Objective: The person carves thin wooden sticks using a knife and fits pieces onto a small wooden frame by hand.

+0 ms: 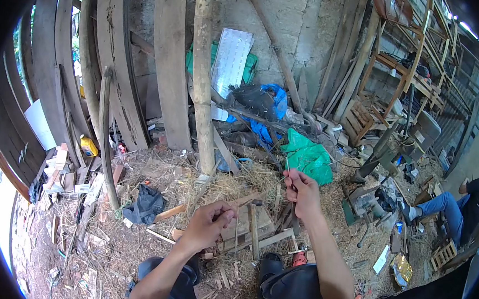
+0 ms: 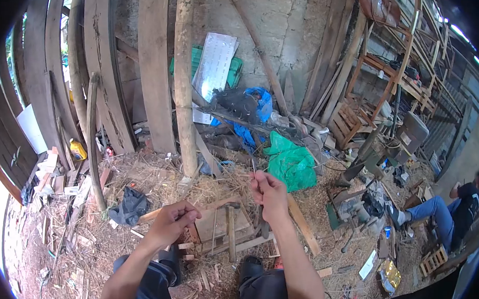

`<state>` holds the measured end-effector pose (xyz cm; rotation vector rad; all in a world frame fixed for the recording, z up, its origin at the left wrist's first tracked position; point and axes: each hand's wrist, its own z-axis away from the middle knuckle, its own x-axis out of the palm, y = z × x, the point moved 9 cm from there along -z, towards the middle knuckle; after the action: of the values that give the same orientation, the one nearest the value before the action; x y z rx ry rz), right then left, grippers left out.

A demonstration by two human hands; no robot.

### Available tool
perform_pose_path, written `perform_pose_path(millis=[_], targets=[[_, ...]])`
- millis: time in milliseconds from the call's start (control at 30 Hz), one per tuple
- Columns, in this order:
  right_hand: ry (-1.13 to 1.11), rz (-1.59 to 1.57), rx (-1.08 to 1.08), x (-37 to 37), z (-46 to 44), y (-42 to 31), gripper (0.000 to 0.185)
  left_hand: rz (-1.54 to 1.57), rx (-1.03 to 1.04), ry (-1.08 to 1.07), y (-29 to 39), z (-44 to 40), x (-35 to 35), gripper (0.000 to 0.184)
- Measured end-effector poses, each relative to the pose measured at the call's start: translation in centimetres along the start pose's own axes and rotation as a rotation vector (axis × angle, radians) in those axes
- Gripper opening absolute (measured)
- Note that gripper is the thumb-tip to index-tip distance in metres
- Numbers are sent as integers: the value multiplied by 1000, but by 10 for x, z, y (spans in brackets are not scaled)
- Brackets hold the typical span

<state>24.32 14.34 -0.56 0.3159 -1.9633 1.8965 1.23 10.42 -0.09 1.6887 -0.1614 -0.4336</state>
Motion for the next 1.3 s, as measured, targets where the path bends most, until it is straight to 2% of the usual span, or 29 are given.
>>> perform_pose_path(millis=[67, 133, 200, 267, 500, 900, 967, 1000, 1067, 1167, 1300], targets=[[20, 33, 1, -8, 1, 1, 23, 14, -22, -32, 2, 0, 3, 13], [-72, 34, 47, 15, 14, 13, 25, -86, -74, -15, -2, 2, 1, 14], [-141, 116, 62, 45, 35, 23, 25, -41, -61, -7, -7, -2, 7, 14], [-344, 265, 49, 80, 51, 38, 24, -2, -48, 3, -8, -4, 9, 14], [-343, 202, 107, 80, 41, 33, 22, 54, -12, 12, -2, -9, 8, 16], [-239, 336, 52, 68, 26, 32, 20, -43, -3, 76, 8, -7, 6, 14], [-29, 413, -217, 35, 10, 17, 22, -78, 2, 88, 6, -4, 5, 13], [-26, 414, -216, 24, 8, 5, 22, -90, 43, 118, 10, -1, 2, 14], [55, 117, -26, -3, 1, -11, 23, -102, 91, 150, 15, 1, 0, 14], [-63, 229, -30, 17, 15, 2, 24, -216, 40, 150, 13, 3, 1, 11], [-224, 305, 7, 70, 42, 24, 26, -303, 145, 230, 35, 2, 8, 7]])
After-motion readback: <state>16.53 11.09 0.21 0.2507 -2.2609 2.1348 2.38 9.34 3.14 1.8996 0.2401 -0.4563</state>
